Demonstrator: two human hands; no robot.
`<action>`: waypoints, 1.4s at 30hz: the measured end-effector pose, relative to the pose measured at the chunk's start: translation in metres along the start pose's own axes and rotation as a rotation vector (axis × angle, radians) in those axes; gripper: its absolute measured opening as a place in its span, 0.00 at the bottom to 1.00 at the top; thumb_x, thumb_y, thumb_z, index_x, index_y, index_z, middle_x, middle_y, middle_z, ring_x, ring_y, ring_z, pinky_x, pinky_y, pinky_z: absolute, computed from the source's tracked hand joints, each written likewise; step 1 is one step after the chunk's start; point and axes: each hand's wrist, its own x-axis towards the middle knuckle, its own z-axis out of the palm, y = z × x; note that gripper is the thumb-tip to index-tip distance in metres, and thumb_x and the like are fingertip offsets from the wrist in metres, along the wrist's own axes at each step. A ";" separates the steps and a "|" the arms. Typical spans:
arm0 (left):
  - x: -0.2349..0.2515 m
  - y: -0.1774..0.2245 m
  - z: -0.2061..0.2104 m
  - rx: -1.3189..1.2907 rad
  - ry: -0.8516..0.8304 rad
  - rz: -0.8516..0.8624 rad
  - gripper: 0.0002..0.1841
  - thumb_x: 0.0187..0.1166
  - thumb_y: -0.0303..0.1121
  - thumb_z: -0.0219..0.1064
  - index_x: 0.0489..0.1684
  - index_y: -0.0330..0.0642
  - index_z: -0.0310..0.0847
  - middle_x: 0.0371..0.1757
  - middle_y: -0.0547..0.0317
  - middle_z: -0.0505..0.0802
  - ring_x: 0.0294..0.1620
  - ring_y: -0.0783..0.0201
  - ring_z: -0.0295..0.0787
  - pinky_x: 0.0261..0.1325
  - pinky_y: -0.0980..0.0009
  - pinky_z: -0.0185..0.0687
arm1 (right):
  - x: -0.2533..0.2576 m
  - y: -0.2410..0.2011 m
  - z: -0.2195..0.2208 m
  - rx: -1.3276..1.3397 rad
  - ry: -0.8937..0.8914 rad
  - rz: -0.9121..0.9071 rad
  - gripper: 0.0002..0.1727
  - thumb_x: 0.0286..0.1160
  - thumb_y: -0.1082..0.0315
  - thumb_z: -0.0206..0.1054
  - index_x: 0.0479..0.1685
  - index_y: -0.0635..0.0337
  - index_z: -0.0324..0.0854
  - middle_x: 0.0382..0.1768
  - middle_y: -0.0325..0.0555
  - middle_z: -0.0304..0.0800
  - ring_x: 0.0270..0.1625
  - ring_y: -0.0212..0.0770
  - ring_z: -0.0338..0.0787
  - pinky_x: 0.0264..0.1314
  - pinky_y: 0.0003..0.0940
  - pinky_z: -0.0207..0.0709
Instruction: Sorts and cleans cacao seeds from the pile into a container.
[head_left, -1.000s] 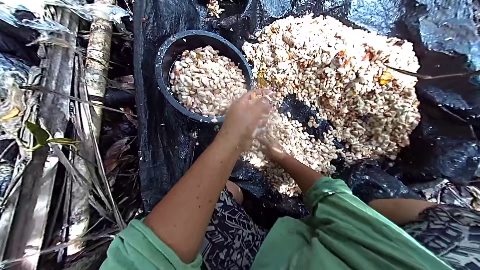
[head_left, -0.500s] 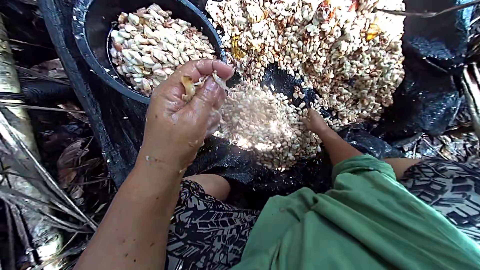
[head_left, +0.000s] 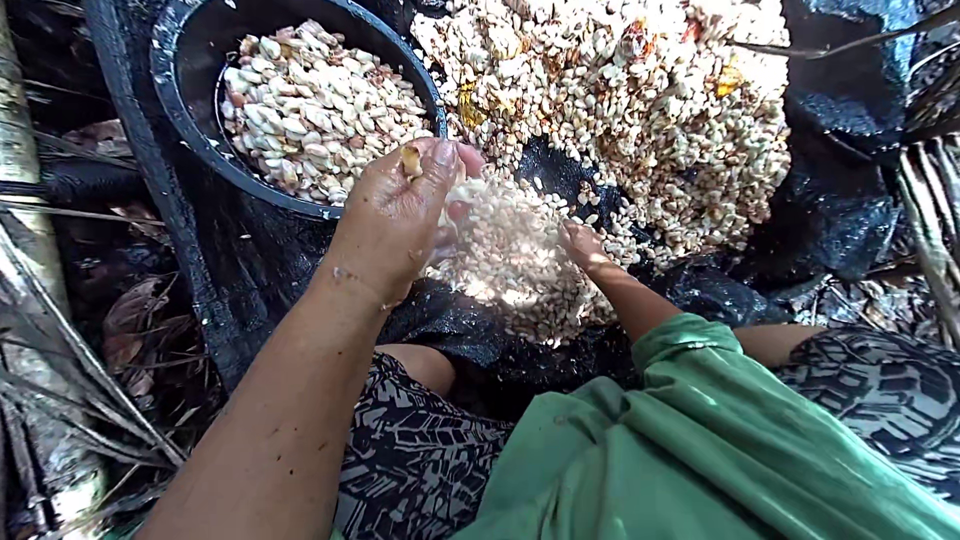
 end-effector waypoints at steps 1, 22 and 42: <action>-0.002 -0.001 -0.002 0.018 0.007 0.000 0.15 0.94 0.39 0.47 0.51 0.53 0.83 0.26 0.74 0.82 0.13 0.78 0.68 0.14 0.83 0.65 | -0.001 0.020 -0.007 -0.025 0.053 0.016 0.25 0.94 0.59 0.47 0.69 0.68 0.81 0.63 0.70 0.87 0.71 0.69 0.84 0.75 0.69 0.70; -0.008 -0.004 0.007 0.145 -0.093 -0.029 0.10 0.90 0.40 0.58 0.48 0.51 0.85 0.18 0.70 0.77 0.08 0.76 0.60 0.09 0.83 0.57 | 0.045 0.003 -0.015 -0.021 0.054 0.041 0.22 0.94 0.62 0.46 0.71 0.68 0.76 0.64 0.71 0.85 0.69 0.69 0.85 0.72 0.68 0.74; 0.024 0.000 0.001 0.618 -0.088 0.046 0.15 0.93 0.31 0.51 0.68 0.37 0.77 0.47 0.43 0.87 0.33 0.53 0.82 0.39 0.51 0.79 | -0.017 -0.015 0.034 0.283 0.039 0.217 0.27 0.90 0.63 0.57 0.83 0.67 0.68 0.79 0.69 0.74 0.82 0.65 0.73 0.85 0.60 0.64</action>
